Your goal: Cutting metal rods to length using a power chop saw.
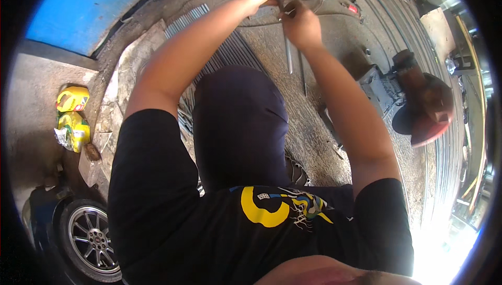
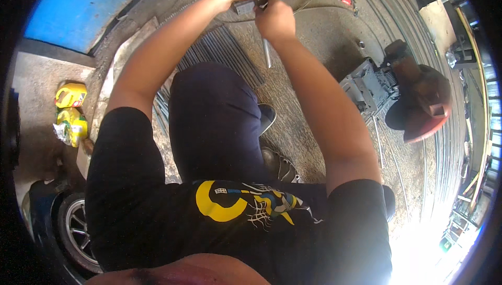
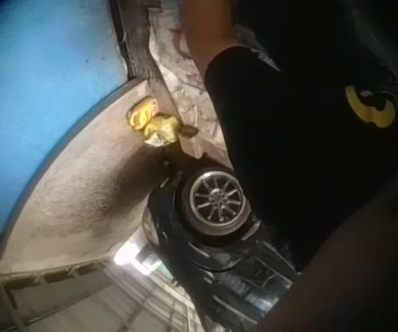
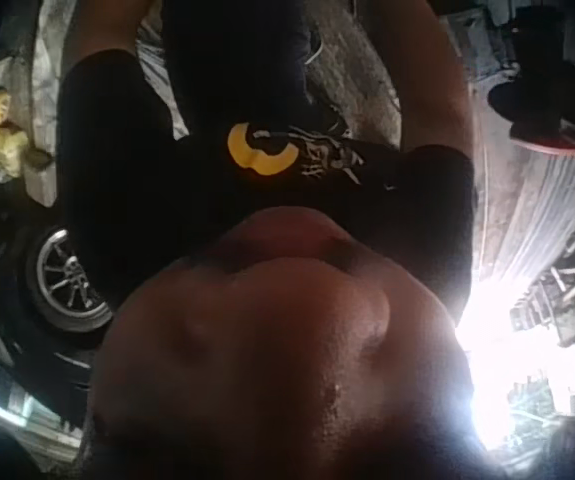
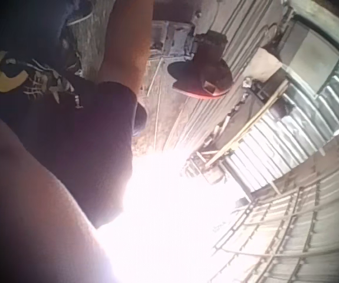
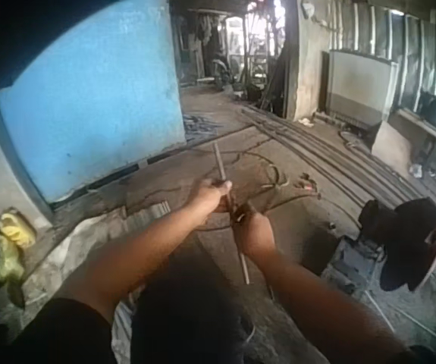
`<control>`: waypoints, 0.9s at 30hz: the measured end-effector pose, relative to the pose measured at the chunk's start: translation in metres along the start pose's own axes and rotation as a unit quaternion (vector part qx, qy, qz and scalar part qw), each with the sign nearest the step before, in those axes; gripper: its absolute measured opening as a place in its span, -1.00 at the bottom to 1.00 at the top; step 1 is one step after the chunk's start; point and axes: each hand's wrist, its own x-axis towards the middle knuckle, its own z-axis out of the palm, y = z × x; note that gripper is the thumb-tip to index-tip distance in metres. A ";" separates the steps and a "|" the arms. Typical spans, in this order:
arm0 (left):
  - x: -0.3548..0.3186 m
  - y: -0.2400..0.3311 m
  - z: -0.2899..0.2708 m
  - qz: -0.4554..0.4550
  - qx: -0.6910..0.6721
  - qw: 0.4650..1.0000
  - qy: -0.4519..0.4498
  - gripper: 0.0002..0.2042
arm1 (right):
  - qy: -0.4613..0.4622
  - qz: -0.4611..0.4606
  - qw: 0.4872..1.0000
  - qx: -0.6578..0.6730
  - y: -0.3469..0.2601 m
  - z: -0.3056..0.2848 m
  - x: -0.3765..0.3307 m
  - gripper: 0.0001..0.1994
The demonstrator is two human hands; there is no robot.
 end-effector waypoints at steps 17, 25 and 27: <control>0.019 -0.274 -0.095 -0.163 0.449 0.867 0.143 -0.60 | -0.343 0.148 0.918 -0.137 0.145 0.223 -0.027 -0.73; 0.022 -0.279 -0.113 -0.245 0.557 0.789 0.088 -0.53 | -0.383 0.149 0.896 -0.166 0.144 0.250 -0.039 -0.68; 0.020 -0.278 -0.115 -0.249 0.561 0.785 0.079 -0.49 | -0.377 0.146 0.902 -0.150 0.144 0.250 -0.042 -0.69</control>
